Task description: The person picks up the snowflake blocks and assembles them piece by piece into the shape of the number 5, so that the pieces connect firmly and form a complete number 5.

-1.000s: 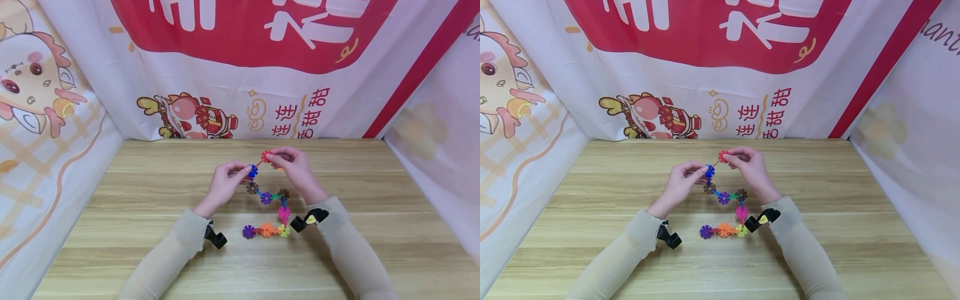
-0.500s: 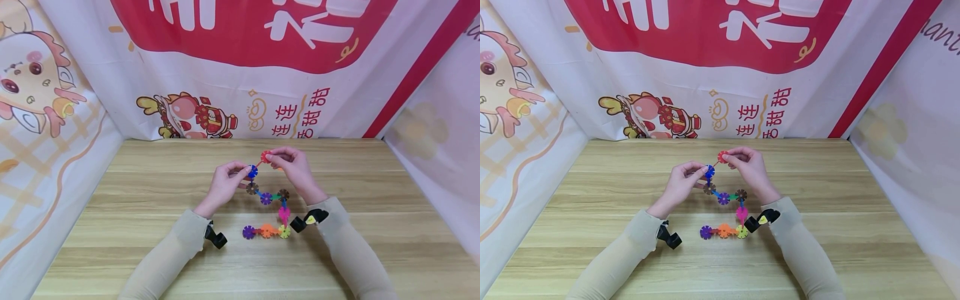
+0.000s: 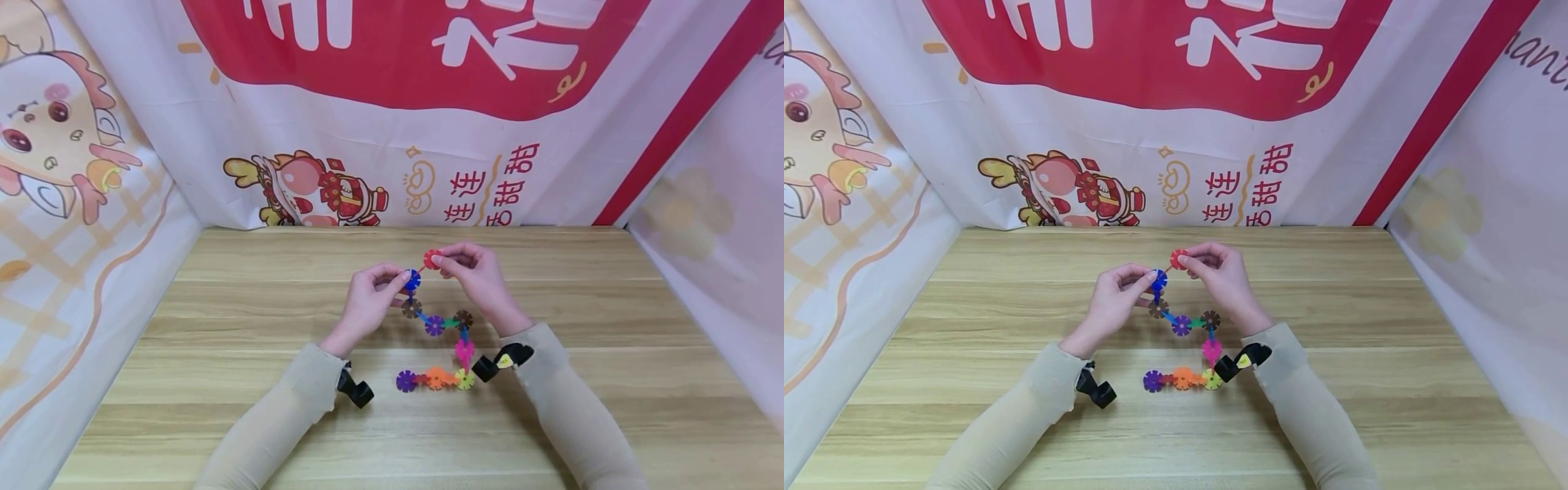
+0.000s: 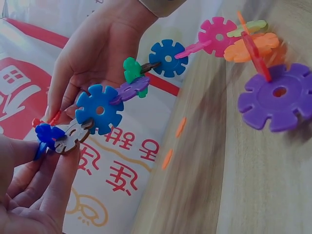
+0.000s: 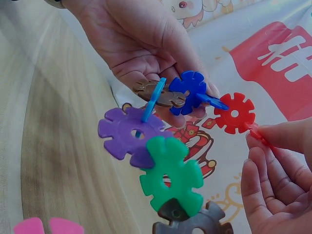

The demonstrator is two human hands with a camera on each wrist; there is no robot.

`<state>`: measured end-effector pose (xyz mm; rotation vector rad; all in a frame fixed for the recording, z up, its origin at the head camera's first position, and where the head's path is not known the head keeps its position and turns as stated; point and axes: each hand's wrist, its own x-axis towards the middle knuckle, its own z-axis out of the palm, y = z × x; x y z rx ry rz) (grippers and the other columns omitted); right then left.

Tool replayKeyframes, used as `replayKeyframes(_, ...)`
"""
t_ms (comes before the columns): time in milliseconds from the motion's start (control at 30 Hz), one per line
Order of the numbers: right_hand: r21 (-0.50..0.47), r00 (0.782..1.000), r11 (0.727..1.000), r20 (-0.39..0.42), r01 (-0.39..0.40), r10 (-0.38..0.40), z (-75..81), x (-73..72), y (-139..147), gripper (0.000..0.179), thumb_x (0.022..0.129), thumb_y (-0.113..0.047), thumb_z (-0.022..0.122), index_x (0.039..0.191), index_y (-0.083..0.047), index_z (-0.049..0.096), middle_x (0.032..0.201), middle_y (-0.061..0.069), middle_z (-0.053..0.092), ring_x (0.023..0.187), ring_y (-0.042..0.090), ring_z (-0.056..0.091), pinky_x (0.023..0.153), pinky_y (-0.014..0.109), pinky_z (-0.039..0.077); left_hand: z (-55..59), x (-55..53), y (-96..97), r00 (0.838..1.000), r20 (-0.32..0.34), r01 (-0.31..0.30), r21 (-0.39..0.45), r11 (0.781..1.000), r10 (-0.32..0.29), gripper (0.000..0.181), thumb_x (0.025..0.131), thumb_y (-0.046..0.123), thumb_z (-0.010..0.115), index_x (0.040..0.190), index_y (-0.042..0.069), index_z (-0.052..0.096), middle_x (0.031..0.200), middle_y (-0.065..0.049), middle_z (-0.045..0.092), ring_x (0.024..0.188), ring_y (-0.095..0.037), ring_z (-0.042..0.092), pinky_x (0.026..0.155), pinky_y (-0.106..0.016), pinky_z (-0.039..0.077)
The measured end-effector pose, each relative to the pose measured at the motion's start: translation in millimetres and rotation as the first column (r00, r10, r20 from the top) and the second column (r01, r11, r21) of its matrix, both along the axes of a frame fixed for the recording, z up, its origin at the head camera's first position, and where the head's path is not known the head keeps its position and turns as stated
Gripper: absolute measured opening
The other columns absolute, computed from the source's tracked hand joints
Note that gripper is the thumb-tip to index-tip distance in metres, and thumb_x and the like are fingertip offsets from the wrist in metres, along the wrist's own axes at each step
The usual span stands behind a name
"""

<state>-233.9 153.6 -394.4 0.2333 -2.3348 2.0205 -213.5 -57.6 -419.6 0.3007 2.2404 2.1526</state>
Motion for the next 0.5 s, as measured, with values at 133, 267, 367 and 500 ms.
replayKeyframes(133, -0.002, 1.000, 1.000, -0.006, -0.006, 0.006, -2.6, -1.5, -1.3, 0.025, 0.094, -0.019, 0.077, 0.107, 0.001, 0.071, 0.098, 0.010, 0.073, 0.083, 0.026, 0.068, 0.076, 0.031, 0.058, 2.6, 1.4, 1.7, 1.000, -0.003, -0.028, 0.000, 1.000, 0.028, 0.014, 0.100, 0.012, 0.068, 0.107, 0.001, 0.071, 0.099, -0.010, 0.072, 0.087, -0.024, 0.071, 0.070, -0.036, 0.062)
replayKeyframes(267, -0.007, 1.000, 1.000, 0.002, -0.009, 0.009, -4.8, -3.0, -2.0, 0.025, 0.094, -0.019, 0.077, 0.107, 0.002, 0.071, 0.097, 0.009, 0.074, 0.080, 0.020, 0.067, 0.076, 0.031, 0.058, 3.5, 1.7, 3.0, 0.999, -0.005, -0.052, -0.004, 0.999, 0.052, 0.014, 0.099, 0.012, 0.069, 0.107, 0.001, 0.071, 0.097, -0.010, 0.073, 0.086, -0.023, 0.071, 0.069, -0.035, 0.062)
replayKeyframes(367, -0.014, 1.000, 1.000, 0.019, -0.003, 0.004, -4.6, -3.6, -1.8, 0.025, 0.094, -0.019, 0.077, 0.108, 0.001, 0.071, 0.098, 0.010, 0.074, 0.083, 0.023, 0.068, 0.077, 0.032, 0.058, 3.0, 1.5, 5.0, 0.998, -0.004, -0.058, 0.014, 0.998, 0.058, 0.014, 0.099, 0.012, 0.070, 0.106, 0.000, 0.071, 0.098, -0.011, 0.073, 0.086, -0.023, 0.072, 0.068, -0.035, 0.062)
replayKeyframes(500, -0.010, 0.999, 1.000, 0.047, 0.004, -0.003, -2.8, -5.0, -1.8, 0.028, 0.095, -0.022, 0.077, 0.113, -0.001, 0.072, 0.103, 0.010, 0.073, 0.090, 0.028, 0.068, 0.081, 0.033, 0.058, 0.4, 1.6, 9.5, 0.998, 0.005, -0.059, 0.057, 0.997, 0.058, 0.014, 0.099, 0.010, 0.069, 0.106, -0.002, 0.068, 0.100, -0.013, 0.072, 0.088, -0.024, 0.072, 0.069, -0.036, 0.062)
